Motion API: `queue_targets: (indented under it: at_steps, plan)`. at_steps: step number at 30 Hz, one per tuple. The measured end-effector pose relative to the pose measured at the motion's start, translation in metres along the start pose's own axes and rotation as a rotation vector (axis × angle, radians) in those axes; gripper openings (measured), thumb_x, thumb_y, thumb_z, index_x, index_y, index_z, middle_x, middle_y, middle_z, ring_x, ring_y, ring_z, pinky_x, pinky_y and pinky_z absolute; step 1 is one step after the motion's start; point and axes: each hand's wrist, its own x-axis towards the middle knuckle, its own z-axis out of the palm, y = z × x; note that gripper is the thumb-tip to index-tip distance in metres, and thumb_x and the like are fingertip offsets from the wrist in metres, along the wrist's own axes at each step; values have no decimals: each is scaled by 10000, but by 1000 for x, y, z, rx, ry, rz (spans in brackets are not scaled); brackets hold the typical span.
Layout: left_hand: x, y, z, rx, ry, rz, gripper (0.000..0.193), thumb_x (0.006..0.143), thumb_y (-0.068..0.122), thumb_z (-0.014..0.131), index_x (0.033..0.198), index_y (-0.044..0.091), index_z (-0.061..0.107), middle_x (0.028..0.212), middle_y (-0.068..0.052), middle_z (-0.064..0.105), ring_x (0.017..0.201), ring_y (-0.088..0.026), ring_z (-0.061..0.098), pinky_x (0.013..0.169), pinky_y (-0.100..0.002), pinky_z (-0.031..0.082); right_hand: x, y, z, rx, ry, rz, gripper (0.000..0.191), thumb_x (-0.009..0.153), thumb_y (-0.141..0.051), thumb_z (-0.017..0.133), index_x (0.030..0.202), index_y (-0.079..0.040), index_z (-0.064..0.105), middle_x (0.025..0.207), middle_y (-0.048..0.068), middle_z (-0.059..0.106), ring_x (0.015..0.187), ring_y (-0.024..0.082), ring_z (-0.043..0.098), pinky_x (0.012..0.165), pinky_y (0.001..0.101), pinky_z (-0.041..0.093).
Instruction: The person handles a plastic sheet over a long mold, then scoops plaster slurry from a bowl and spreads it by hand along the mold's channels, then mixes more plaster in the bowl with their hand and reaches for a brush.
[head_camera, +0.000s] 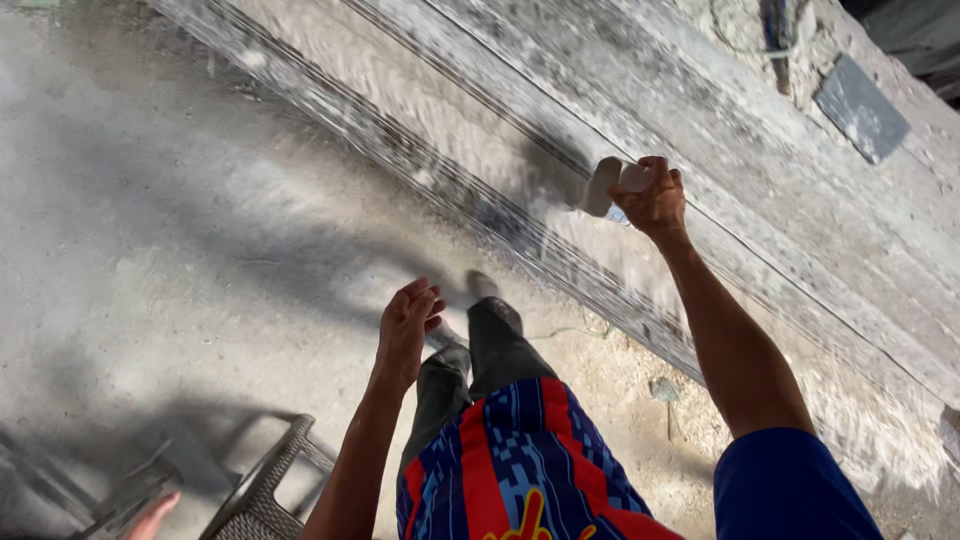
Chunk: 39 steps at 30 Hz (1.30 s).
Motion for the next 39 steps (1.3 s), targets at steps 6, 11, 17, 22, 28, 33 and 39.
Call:
queue_targets:
  at_steps: [6,11,17,22,28,33,39]
  plan:
    - [-38,-67,80,-22,1,17,540,1009,287,563,1474,28,472,1393,-123,624,1186,-218,643,951,-358,521,-71,121,-48,-10,-3,-19,768,738,-437,884,1326,-104,520,1186,152,653,1121,385,544,918,517,519]
    - [-61,-133,169,-8,57,35,549,990,302,589,1455,24,501,1375,-127,636,1178,-218,665,951,-343,536,-133,228,-97,-25,-34,-52,773,740,-439,894,1345,-118,536,1158,170,653,1116,368,577,878,501,555]
    - [-110,-214,298,-97,23,28,593,954,331,663,1417,-8,515,1364,-174,629,1167,-262,675,931,-362,533,-208,365,-147,-90,-105,5,846,740,-500,903,1400,-141,514,1140,223,588,1033,373,600,752,513,573]
    - [-160,-240,375,-60,-28,49,604,952,349,672,1430,14,517,1353,-151,640,1163,-245,669,937,-362,528,-270,470,-186,-189,-86,55,891,726,-539,906,1406,-136,493,1186,238,550,992,359,589,685,499,579]
    - [-189,-256,392,55,-2,66,575,955,338,689,1418,33,536,1298,-118,676,1134,-245,676,962,-379,540,-345,584,-227,-206,-127,268,930,663,-530,916,1421,-179,506,1219,238,529,954,345,587,679,481,583]
    - [-200,-288,395,-4,6,-22,479,978,299,670,1386,78,551,1335,-124,651,1159,-250,678,969,-402,532,-404,668,-255,-279,-125,322,885,679,-527,946,1391,-206,531,1187,139,570,1023,275,537,705,425,535]
    - [-205,-301,412,11,-9,-46,416,991,278,658,1352,95,563,1350,-153,639,1141,-254,665,953,-399,521,-454,738,-271,-180,-139,546,911,668,-472,929,1434,-232,496,1189,106,512,1015,258,522,706,411,540]
